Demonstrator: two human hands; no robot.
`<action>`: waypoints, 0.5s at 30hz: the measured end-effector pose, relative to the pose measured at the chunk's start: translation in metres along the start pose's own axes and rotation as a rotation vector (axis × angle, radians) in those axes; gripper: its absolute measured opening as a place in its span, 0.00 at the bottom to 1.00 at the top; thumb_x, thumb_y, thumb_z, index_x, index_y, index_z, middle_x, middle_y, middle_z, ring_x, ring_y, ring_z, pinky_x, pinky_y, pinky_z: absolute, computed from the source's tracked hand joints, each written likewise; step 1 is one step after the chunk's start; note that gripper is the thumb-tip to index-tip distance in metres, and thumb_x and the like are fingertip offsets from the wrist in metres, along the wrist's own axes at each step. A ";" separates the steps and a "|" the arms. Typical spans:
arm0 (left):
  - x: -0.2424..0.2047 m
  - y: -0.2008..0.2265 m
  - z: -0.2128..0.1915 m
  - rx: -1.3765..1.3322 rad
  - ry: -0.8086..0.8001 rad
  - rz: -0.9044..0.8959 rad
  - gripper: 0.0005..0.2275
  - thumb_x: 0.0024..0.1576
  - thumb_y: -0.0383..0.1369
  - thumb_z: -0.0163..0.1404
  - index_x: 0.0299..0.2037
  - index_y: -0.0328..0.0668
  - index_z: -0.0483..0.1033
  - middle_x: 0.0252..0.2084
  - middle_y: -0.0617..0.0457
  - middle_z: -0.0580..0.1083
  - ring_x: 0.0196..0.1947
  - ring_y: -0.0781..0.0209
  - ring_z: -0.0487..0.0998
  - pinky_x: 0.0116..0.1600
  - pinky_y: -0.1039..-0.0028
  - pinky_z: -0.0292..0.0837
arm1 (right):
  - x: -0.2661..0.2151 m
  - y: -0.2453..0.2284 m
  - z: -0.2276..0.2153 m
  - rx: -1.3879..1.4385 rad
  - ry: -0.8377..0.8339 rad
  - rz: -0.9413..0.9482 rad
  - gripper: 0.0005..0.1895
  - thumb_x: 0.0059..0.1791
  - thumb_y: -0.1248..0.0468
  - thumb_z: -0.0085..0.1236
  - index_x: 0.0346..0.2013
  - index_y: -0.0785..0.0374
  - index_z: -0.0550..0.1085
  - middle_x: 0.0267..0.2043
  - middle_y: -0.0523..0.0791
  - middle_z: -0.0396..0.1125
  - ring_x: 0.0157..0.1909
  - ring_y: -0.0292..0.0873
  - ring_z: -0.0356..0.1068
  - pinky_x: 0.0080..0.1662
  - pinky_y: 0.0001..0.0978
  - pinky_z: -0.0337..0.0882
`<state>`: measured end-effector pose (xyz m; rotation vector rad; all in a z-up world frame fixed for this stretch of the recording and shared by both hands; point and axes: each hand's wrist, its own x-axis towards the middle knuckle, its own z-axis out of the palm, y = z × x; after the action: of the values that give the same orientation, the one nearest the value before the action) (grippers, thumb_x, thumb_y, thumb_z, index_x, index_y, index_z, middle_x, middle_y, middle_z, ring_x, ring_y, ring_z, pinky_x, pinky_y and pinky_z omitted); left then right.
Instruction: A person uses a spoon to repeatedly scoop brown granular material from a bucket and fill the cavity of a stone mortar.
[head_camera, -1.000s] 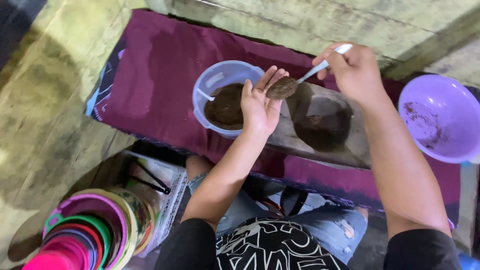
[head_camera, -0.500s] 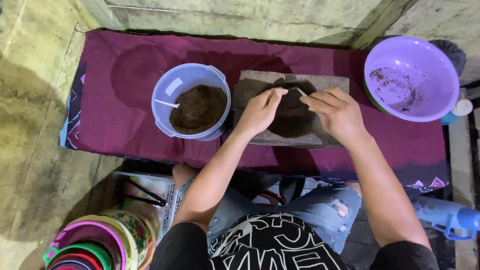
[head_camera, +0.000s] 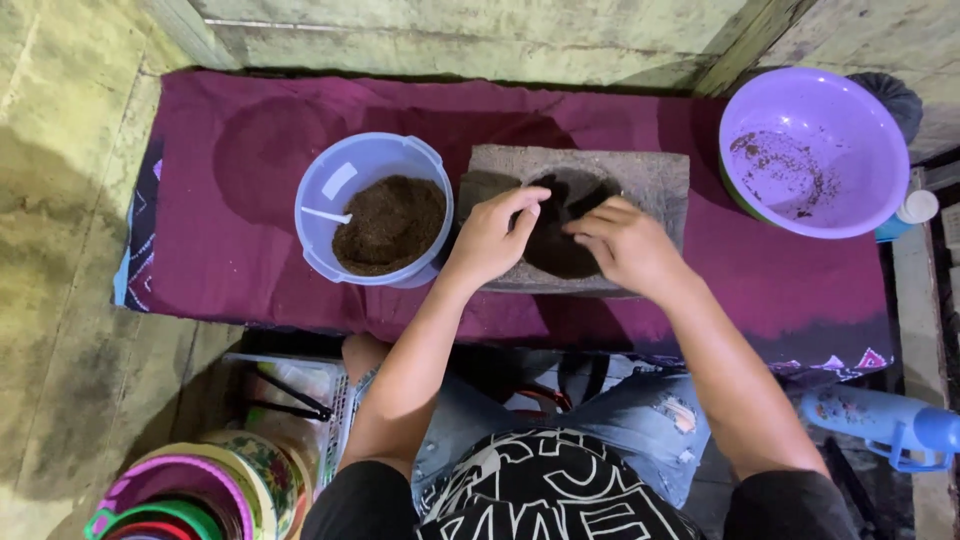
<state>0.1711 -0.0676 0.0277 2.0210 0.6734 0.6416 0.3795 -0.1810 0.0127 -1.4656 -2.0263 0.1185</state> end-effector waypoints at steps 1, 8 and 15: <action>0.000 0.000 0.000 -0.001 0.003 0.005 0.14 0.68 0.34 0.42 0.58 0.42 0.76 0.53 0.38 0.79 0.56 0.39 0.79 0.61 0.51 0.74 | -0.001 -0.004 -0.005 -0.005 0.001 -0.004 0.05 0.51 0.72 0.59 0.39 0.64 0.81 0.34 0.49 0.75 0.40 0.54 0.74 0.45 0.42 0.73; 0.001 -0.006 0.003 -0.013 -0.001 0.012 0.13 0.68 0.34 0.42 0.57 0.45 0.77 0.52 0.42 0.79 0.57 0.42 0.79 0.62 0.54 0.73 | 0.005 -0.016 -0.014 0.583 -0.126 0.263 0.08 0.52 0.72 0.52 0.37 0.62 0.79 0.34 0.47 0.75 0.41 0.44 0.73 0.46 0.41 0.72; -0.001 -0.009 0.004 -0.021 0.000 -0.001 0.12 0.68 0.34 0.43 0.55 0.45 0.77 0.50 0.44 0.80 0.55 0.42 0.79 0.60 0.54 0.75 | 0.013 -0.001 -0.013 0.315 -0.019 0.202 0.07 0.51 0.71 0.57 0.43 0.64 0.78 0.34 0.52 0.75 0.41 0.57 0.75 0.42 0.46 0.72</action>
<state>0.1716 -0.0662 0.0176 2.0012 0.6653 0.6448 0.3834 -0.1737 0.0290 -1.4633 -1.7723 0.5131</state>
